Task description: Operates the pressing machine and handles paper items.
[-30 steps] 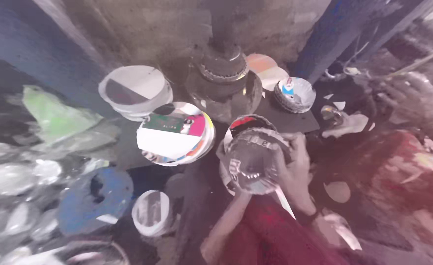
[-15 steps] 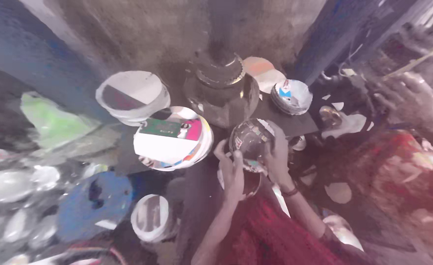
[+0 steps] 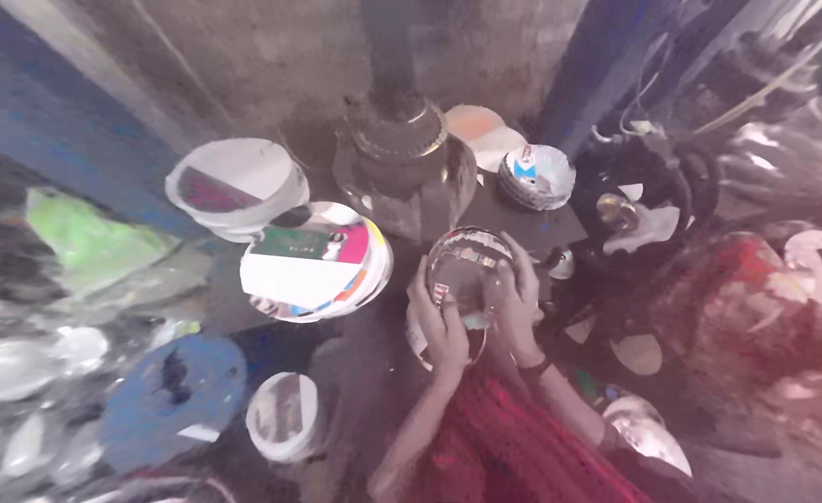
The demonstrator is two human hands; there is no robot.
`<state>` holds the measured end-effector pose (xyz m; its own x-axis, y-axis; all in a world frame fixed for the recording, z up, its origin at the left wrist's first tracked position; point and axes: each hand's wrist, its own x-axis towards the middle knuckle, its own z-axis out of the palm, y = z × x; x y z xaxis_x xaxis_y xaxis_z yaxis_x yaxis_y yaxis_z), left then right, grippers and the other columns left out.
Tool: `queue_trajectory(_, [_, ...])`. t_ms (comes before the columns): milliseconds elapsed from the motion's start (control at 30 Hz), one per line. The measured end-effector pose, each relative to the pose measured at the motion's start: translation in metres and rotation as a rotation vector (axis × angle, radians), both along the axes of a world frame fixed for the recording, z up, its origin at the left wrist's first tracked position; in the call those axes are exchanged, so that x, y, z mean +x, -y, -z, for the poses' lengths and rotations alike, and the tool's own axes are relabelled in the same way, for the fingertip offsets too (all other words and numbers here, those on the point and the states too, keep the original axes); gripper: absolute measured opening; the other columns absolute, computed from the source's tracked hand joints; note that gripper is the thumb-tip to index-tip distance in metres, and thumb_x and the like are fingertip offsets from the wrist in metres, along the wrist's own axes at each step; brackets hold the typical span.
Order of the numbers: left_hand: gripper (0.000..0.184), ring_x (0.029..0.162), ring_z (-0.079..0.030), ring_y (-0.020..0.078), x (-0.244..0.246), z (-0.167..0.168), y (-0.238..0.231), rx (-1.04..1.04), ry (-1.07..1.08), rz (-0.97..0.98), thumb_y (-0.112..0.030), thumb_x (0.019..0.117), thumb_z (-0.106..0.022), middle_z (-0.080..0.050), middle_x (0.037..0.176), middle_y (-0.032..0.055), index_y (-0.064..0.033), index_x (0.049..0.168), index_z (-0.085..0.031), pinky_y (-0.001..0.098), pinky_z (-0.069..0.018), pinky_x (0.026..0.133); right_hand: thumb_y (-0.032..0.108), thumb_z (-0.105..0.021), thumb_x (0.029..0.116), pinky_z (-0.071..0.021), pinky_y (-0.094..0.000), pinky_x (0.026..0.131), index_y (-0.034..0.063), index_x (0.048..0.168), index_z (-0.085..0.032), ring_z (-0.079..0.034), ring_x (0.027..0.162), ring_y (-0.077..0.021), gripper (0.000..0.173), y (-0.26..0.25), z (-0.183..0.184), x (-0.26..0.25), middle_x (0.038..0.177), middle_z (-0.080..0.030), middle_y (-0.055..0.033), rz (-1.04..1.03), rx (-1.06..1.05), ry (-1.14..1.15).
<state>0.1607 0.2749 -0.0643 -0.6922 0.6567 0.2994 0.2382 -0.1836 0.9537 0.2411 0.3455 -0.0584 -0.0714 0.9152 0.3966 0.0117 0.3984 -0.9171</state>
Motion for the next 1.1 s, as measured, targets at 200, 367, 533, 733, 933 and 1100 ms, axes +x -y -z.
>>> queue_trajectory(200, [0.061,0.124,-0.052,0.0150,0.002,-0.010,0.005,0.062,-0.051,0.063,-0.015,0.0916,-0.048,-0.047,0.135,0.0284,0.0182,0.140,-0.032,0.0245,-0.0437,0.104,0.005,-0.052,0.0976,-0.0558,-0.0299,0.091,-0.0011,0.132,-0.054,-0.065,0.104,-0.0109,0.035,-0.009,-0.011,0.006,0.120,-0.065,-0.0116,-0.043,-0.104,0.035])
queue_trajectory(367, [0.073,0.120,-0.053,0.0154,-0.014,-0.038,0.014,0.046,-0.092,0.177,-0.018,0.0793,-0.063,-0.048,0.132,0.0274,0.0173,0.136,-0.032,0.0265,-0.0466,0.099,0.001,-0.047,0.0944,-0.0543,-0.0213,0.082,-0.0023,0.131,-0.047,-0.062,0.095,-0.0024,0.036,-0.005,-0.025,0.016,0.115,-0.060,-0.0070,-0.202,-0.287,-0.007])
queue_trajectory(533, [0.077,0.135,-0.046,0.0162,-0.042,-0.053,0.015,0.082,-0.034,0.362,-0.040,0.0930,-0.061,-0.044,0.149,0.0180,0.0070,0.148,-0.036,0.0317,-0.0408,0.112,0.000,-0.038,0.0953,-0.0482,-0.0264,0.102,-0.0048,0.144,-0.048,-0.058,0.118,-0.0077,0.050,0.003,-0.032,0.018,0.135,-0.059,-0.0165,-0.332,-0.190,0.114])
queue_trajectory(733, [0.032,0.123,-0.058,0.0133,-0.064,-0.057,0.010,0.262,-0.056,0.517,-0.033,0.0997,-0.052,-0.066,0.126,0.0028,-0.0097,0.110,-0.072,0.0301,-0.0484,0.104,0.001,-0.047,0.0983,-0.0532,-0.0190,0.092,-0.0098,0.142,-0.046,-0.062,0.107,-0.0009,0.046,0.017,-0.045,0.014,0.132,-0.060,-0.0138,-0.493,-0.307,0.002])
queue_trajectory(933, [0.030,0.103,-0.066,0.0102,-0.057,-0.063,0.012,0.285,0.352,0.422,-0.001,0.0839,-0.043,-0.073,0.104,-0.0006,-0.0106,0.089,-0.071,0.0255,-0.0544,0.091,0.002,-0.065,0.0937,-0.0565,-0.0176,0.083,-0.0033,0.124,-0.060,-0.067,0.089,0.0020,0.031,0.031,-0.056,0.030,0.101,-0.071,0.0021,-0.573,-0.475,0.068])
queue_trajectory(1100, [0.037,0.065,-0.063,0.0033,-0.055,-0.057,-0.008,0.222,0.584,0.278,0.005,0.0931,-0.024,-0.062,0.073,-0.0111,-0.0134,0.098,-0.055,0.0232,-0.0576,0.064,-0.006,-0.070,0.0818,-0.0560,-0.0325,0.100,-0.0110,0.136,-0.057,-0.070,0.116,-0.0227,0.056,0.060,-0.022,0.020,0.130,-0.068,-0.0212,-0.240,0.346,0.469])
